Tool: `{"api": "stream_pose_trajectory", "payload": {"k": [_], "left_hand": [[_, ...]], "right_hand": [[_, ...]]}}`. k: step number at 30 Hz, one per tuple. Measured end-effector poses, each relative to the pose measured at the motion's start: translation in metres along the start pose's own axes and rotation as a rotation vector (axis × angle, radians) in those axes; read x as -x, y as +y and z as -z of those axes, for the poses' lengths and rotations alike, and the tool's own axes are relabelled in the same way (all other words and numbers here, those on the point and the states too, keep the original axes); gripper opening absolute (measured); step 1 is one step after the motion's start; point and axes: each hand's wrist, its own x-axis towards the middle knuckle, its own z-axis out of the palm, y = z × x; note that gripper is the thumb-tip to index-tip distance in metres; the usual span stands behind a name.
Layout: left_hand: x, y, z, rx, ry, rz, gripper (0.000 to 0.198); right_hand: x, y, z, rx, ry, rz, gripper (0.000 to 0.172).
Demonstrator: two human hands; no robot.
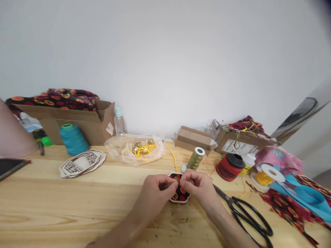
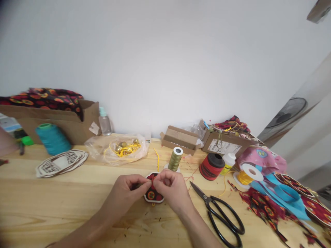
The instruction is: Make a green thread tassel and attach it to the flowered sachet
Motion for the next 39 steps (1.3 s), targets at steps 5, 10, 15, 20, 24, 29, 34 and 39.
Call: {"api": "stream_pose_trajectory", "payload": {"k": [5,10,15,20,24,29,34,39], "left_hand": [[-0.002,0.002,0.0,0.11,0.006,0.067,0.018],[-0.002,0.004,0.0,0.179,-0.012,0.088,0.017],[0.0,0.008,0.0,0.234,-0.032,0.092,0.018],[0.003,0.013,0.0,0.301,-0.006,0.183,0.02],[0.004,0.013,0.001,0.32,-0.006,0.193,0.021],[0.003,0.013,0.002,0.3,0.013,0.144,0.022],[0.003,0.013,0.001,0.239,0.026,0.104,0.02],[0.002,0.009,0.0,0.198,0.028,0.057,0.018]], "right_hand": [[0.001,-0.001,0.0,0.038,0.007,0.015,0.018],[0.003,-0.006,0.001,0.29,0.053,0.279,0.01],[0.004,-0.011,0.002,0.439,0.067,0.494,0.011],[0.006,-0.012,0.003,0.451,0.038,0.556,0.012],[0.007,-0.014,0.005,0.504,0.035,0.617,0.012],[0.008,-0.013,0.007,0.534,0.055,0.685,0.007],[0.008,-0.01,0.003,0.575,0.09,0.707,0.008],[0.008,-0.008,-0.001,0.526,0.112,0.624,0.01]]}}
